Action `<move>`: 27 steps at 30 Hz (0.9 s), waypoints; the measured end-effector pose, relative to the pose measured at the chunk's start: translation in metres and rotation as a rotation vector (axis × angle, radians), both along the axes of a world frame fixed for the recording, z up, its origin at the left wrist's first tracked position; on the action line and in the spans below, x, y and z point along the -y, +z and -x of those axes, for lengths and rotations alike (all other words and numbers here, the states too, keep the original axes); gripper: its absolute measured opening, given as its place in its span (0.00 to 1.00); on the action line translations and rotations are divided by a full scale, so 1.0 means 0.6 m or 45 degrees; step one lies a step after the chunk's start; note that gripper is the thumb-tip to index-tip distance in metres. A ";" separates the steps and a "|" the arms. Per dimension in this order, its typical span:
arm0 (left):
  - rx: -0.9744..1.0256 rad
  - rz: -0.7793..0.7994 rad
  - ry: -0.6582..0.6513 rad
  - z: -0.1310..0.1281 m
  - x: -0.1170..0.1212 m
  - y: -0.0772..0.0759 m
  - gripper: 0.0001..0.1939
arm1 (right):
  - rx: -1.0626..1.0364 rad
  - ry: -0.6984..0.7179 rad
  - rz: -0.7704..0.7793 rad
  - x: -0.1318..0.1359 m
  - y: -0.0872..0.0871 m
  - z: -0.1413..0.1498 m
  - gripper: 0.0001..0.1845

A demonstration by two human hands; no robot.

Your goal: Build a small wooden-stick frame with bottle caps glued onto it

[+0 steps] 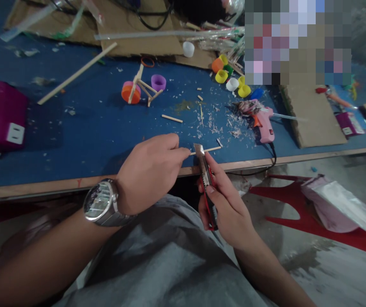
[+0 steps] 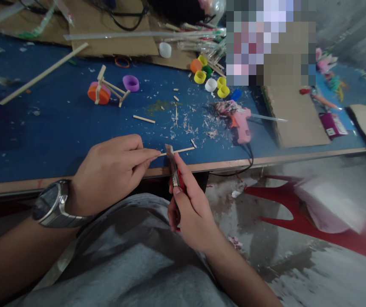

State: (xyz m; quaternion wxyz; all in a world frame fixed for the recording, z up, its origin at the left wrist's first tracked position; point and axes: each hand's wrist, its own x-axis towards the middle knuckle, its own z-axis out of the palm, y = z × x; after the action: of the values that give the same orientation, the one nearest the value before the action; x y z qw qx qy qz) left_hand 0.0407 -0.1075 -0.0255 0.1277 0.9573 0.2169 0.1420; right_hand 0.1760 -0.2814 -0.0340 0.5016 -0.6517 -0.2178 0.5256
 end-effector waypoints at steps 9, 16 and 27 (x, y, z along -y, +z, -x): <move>0.003 -0.015 -0.007 -0.001 0.002 0.000 0.19 | 0.023 0.025 0.011 0.004 -0.002 -0.004 0.40; 0.038 -0.044 -0.023 0.000 0.000 -0.003 0.19 | 0.111 0.084 0.049 0.000 0.005 0.003 0.41; 0.033 -0.025 0.001 -0.001 -0.001 -0.002 0.19 | 0.478 0.254 0.032 0.002 0.006 0.009 0.41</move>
State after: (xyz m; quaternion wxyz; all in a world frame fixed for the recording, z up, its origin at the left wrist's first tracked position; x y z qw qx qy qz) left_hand 0.0411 -0.1071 -0.0267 0.1210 0.9566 0.2141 0.1565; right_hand 0.1708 -0.2827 -0.0305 0.3895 -0.7196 -0.3643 0.4446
